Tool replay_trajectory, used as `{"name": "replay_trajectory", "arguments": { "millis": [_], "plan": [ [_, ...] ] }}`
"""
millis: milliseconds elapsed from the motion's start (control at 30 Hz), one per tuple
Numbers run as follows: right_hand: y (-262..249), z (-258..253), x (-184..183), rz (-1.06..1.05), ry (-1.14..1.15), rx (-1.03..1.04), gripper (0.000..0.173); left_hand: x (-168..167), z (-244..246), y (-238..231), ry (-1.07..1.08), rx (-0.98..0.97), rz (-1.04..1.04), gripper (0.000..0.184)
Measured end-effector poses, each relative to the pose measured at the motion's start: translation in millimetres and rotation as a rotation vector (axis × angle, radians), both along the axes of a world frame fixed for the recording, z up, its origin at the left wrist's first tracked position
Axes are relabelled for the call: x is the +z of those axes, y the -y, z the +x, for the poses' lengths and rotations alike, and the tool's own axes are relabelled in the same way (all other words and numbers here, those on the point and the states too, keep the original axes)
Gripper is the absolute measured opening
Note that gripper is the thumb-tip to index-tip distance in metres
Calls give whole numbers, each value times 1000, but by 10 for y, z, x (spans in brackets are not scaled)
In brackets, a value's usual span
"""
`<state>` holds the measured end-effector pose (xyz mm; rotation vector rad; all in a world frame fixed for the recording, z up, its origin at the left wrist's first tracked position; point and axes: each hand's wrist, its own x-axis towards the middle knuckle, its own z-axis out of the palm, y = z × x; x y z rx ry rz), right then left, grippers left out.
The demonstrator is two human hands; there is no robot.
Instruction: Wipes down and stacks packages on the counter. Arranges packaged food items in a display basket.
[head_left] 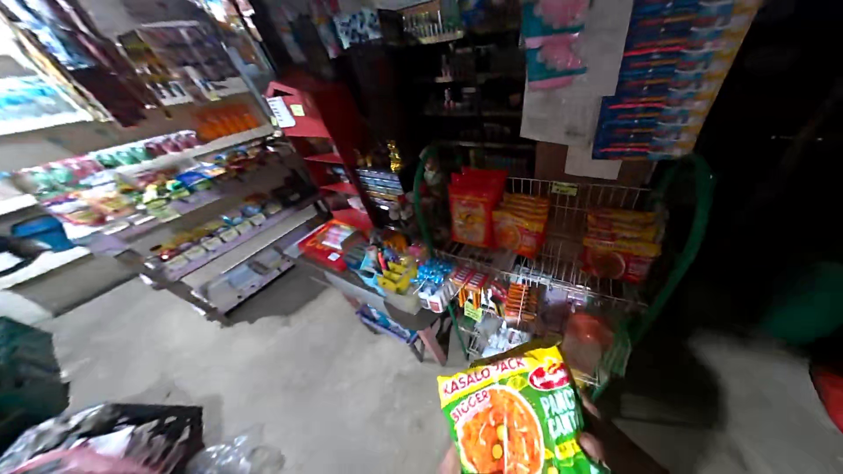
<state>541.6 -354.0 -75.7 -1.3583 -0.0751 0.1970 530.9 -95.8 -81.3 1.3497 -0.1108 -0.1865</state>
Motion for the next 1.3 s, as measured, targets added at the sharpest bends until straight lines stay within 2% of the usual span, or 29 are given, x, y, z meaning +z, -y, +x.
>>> {"name": "replay_trajectory", "arguments": {
  "millis": [67, 100, 167, 200, 267, 333, 400, 467, 533, 600, 667, 767, 800, 867, 933, 1067, 1100, 1200, 1300],
  "plan": [
    [78, 225, 91, -127, 14, -46, 111, 46, 417, 75, 66, -133, -27, 65],
    [101, 335, 86, -151, 7, -71, 109, 59, 612, 108, 55, -177, -46, 64],
    [132, 632, -177, -47, 166, -117, 93, 6, 1014, 132, 22, -248, -107, 60],
    [138, 818, -397, 33, 289, -143, 95, -42, 1209, 127, 7, -277, -149, 58],
    [94, 1040, -168, -35, 50, -167, 103, -40, 1532, 113, -45, -299, -169, 54],
    [33, 1235, -92, -26, -44, -218, 106, 54, 1811, 73, -115, -327, -123, 47],
    [7, 1385, -170, -9, -9, -275, 108, 136, 2128, 54, -134, -394, -89, 46],
    [28, 1428, -327, 41, 51, -371, 102, 214, 2387, 134, -113, -460, -102, 45],
    [25, 1503, -173, 23, 32, -464, 93, 265, 2610, 259, -98, -502, -103, 50],
    [22, 1600, 123, 3, -36, -520, 92, 273, 2789, 372, -76, -550, -117, 41],
    [130, 1589, 88, -11, 11, -509, 93, 260, 2898, 472, -61, -583, -116, 35],
    [320, 1633, 7, 33, 83, -478, 84, 171, 2996, 616, -10, -625, -161, 44],
    [368, 1676, 22, 24, 87, -483, 87, 165, 3052, 657, 21, -641, -155, 50],
    [466, 1807, 115, -66, 40, -501, 106, 244, 3189, 751, 54, -621, -84, 60],
    [577, 1989, 229, -194, -69, -509, 118, 386, 3363, 868, 30, -573, 49, 61],
    [728, 2393, 289, -284, -152, -526, 95, 579, 3752, 1072, -108, -575, 115, 53],
    [764, 2461, 304, -287, -168, -518, 90, 565, 3842, 1107, -104, -604, 102, 58],
    [858, 2614, 261, -310, -199, -519, 83, 463, 4065, 1194, -56, -667, 109, 63],
    [924, 2674, 184, -321, -213, -527, 84, 266, 4270, 1275, -2, -705, 152, 70]
  ]
}}
